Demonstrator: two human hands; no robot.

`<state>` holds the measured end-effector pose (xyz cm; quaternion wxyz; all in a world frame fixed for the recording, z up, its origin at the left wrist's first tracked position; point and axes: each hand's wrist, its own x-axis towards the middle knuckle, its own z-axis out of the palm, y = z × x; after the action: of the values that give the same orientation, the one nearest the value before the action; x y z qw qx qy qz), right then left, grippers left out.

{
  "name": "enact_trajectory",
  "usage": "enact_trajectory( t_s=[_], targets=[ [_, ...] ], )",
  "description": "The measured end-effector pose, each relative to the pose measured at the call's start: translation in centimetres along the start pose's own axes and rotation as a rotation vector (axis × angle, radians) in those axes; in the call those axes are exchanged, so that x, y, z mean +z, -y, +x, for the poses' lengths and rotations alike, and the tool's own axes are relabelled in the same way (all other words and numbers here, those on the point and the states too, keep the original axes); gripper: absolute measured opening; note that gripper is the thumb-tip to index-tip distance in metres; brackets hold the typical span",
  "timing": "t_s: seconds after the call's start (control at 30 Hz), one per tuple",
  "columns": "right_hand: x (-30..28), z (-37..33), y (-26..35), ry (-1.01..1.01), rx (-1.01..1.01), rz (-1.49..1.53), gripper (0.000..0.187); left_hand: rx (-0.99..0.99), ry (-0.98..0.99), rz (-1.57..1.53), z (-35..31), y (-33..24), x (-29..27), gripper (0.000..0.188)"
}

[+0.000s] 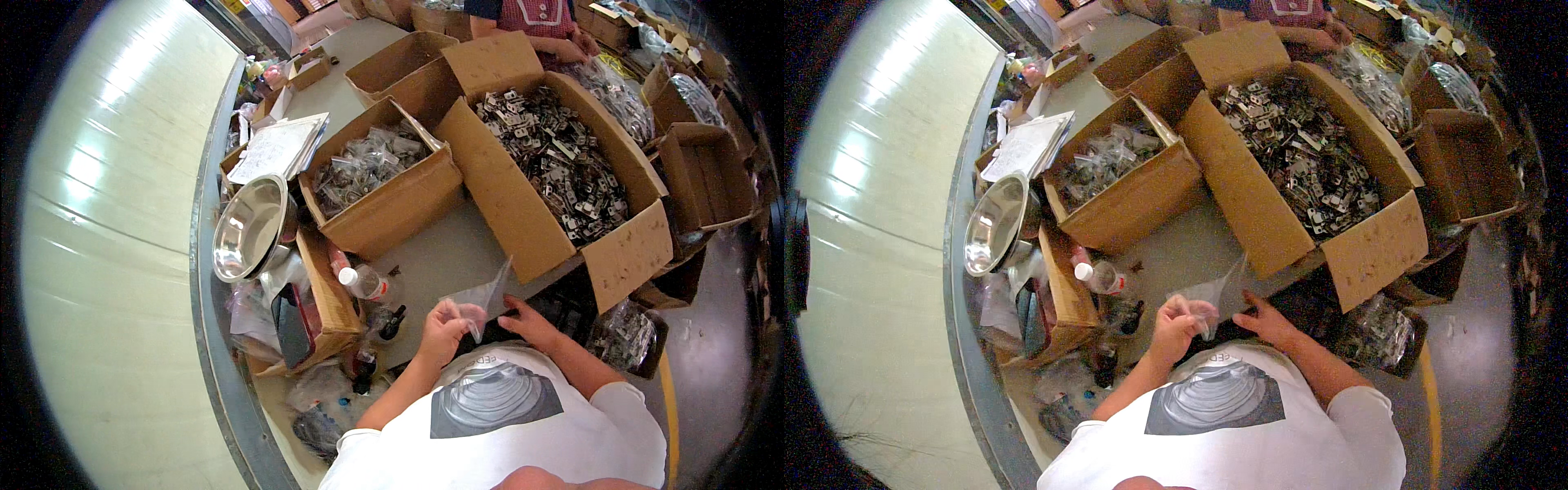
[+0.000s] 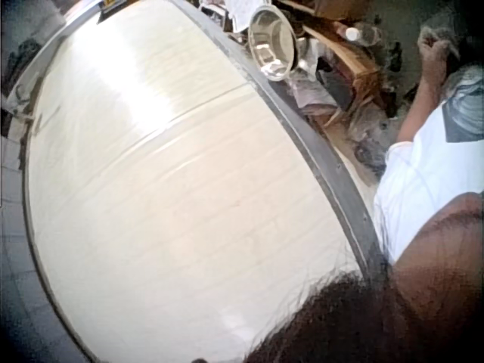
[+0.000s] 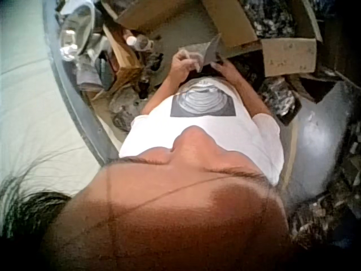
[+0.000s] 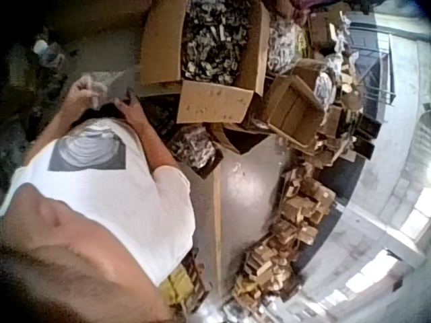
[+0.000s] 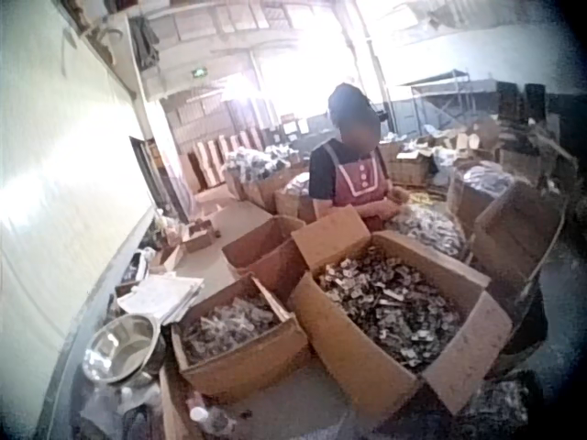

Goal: The person sorts metal hinges from a large box into small plastic bags, then seals the bags and places them in a separate cardboard box.

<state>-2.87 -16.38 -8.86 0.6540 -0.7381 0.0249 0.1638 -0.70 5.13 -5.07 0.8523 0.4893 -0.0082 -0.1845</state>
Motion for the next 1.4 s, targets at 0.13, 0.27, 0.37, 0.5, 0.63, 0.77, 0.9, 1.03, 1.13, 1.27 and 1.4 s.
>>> enact_trajectory(
  t_s=[0.13, 0.27, 0.37, 0.5, 0.63, 0.77, 0.9, 1.03, 1.13, 1.27, 1.4],
  targets=[
    [-0.5, 1.6, 0.7, 0.18, 0.163, 0.622, 0.022, -0.005, 0.141, -0.357, -0.6, -1.2, -0.7, 0.01],
    [-0.7, 1.7, 1.1, 0.0, -0.047, 0.325, 0.016, -0.04, -0.263, -0.343, -1.1, -0.4, -1.2, 0.017],
    [0.2, 0.5, 4.9, -0.297, -0.175, -0.116, 0.015, 0.542, -0.724, 0.942, -0.7, 0.4, -0.4, 0.023],
    [0.2, 0.2, 5.1, -0.267, -0.546, -0.771, 0.028, 0.263, -0.161, 0.947, -0.9, -1.8, 1.9, 0.027],
    [1.7, 0.0, 5.6, -0.226, -0.778, -0.908, 0.045, -0.186, -0.111, 0.429, -0.3, -0.4, 1.7, 0.033],
    [1.6, -0.1, 5.5, -0.159, -0.757, -1.067, 0.053, -0.277, -0.173, 0.078, -0.1, -0.5, 1.9, 0.026],
    [1.6, -0.7, 6.8, -0.119, -0.665, -0.686, 0.043, -0.228, -0.138, 0.258, -0.3, -1.0, 1.6, 0.025],
    [1.5, -0.7, 7.3, -0.122, -0.645, -0.603, 0.028, -0.032, -0.191, 0.579, -0.8, -1.1, 2.6, 0.024],
    [1.3, 0.0, 6.7, -0.121, -0.712, -0.565, 0.015, 0.194, -0.152, 0.777, -0.7, -1.1, 2.7, 0.022],
    [1.5, -0.1, 6.8, -0.123, -0.633, -0.66, 0.009, 0.37, -0.03, 1.159, -0.6, -0.7, 2.7, 0.024],
    [2.3, 0.8, 5.2, -0.277, -0.523, -0.789, 0.008, 0.224, 0.001, 1.26, -0.9, 0.0, 3.7, 0.024]
  ],
)
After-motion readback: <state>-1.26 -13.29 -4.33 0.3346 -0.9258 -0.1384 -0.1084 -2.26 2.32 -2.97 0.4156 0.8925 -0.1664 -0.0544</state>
